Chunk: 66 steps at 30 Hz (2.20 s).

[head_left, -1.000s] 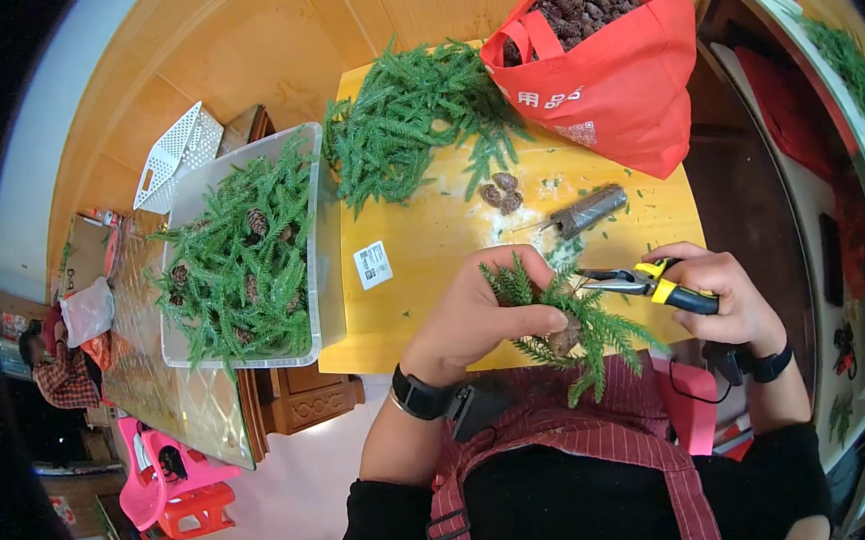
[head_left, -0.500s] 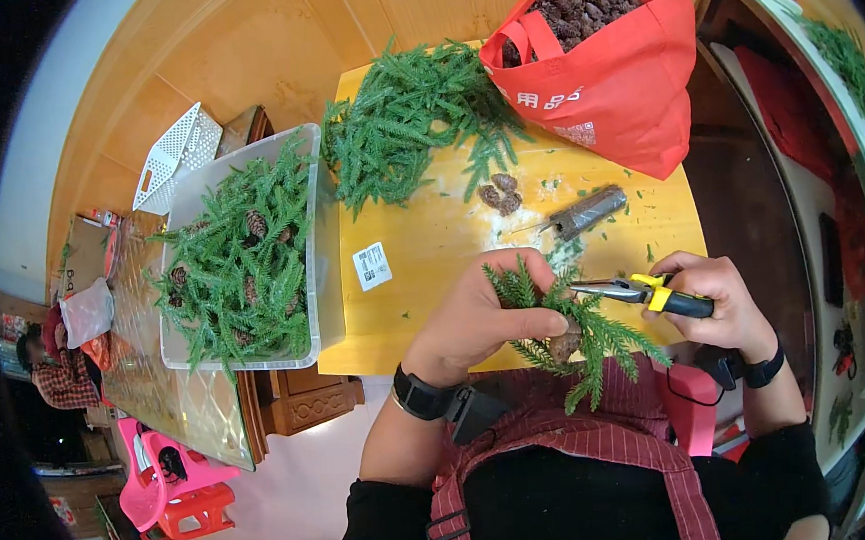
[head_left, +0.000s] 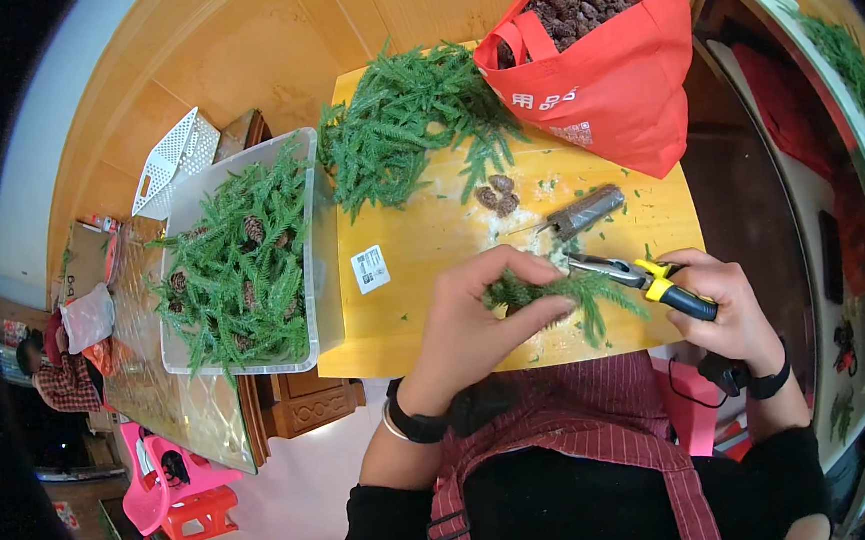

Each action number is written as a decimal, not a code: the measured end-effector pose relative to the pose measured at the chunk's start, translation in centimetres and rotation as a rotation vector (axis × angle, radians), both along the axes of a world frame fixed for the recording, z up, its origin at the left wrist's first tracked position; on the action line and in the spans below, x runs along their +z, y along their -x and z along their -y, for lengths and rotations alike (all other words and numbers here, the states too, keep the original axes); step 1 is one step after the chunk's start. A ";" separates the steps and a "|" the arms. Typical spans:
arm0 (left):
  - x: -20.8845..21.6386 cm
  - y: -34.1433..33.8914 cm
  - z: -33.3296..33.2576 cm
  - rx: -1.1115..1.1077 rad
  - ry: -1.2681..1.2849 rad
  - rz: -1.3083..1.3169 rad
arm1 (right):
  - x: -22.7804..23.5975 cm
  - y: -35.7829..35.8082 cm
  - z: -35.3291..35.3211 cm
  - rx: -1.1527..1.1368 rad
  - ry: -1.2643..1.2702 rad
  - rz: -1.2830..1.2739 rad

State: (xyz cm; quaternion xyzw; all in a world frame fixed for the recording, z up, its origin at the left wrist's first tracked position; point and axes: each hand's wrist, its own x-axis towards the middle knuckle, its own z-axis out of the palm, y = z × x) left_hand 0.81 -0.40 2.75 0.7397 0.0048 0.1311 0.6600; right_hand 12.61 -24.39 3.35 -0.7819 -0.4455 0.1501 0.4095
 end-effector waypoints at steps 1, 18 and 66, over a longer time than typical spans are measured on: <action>0.0 -0.1 -0.2 -0.002 0.000 0.001 | 0.0 -0.3 0.0 0.076 0.020 -0.049; -2.0 -0.1 -0.4 -0.405 0.875 -0.268 | -1.8 -0.6 -0.5 0.195 -0.215 -0.124; -1.0 -0.6 -0.6 -0.041 -0.224 0.092 | -1.8 0.4 0.1 0.037 -0.080 -0.185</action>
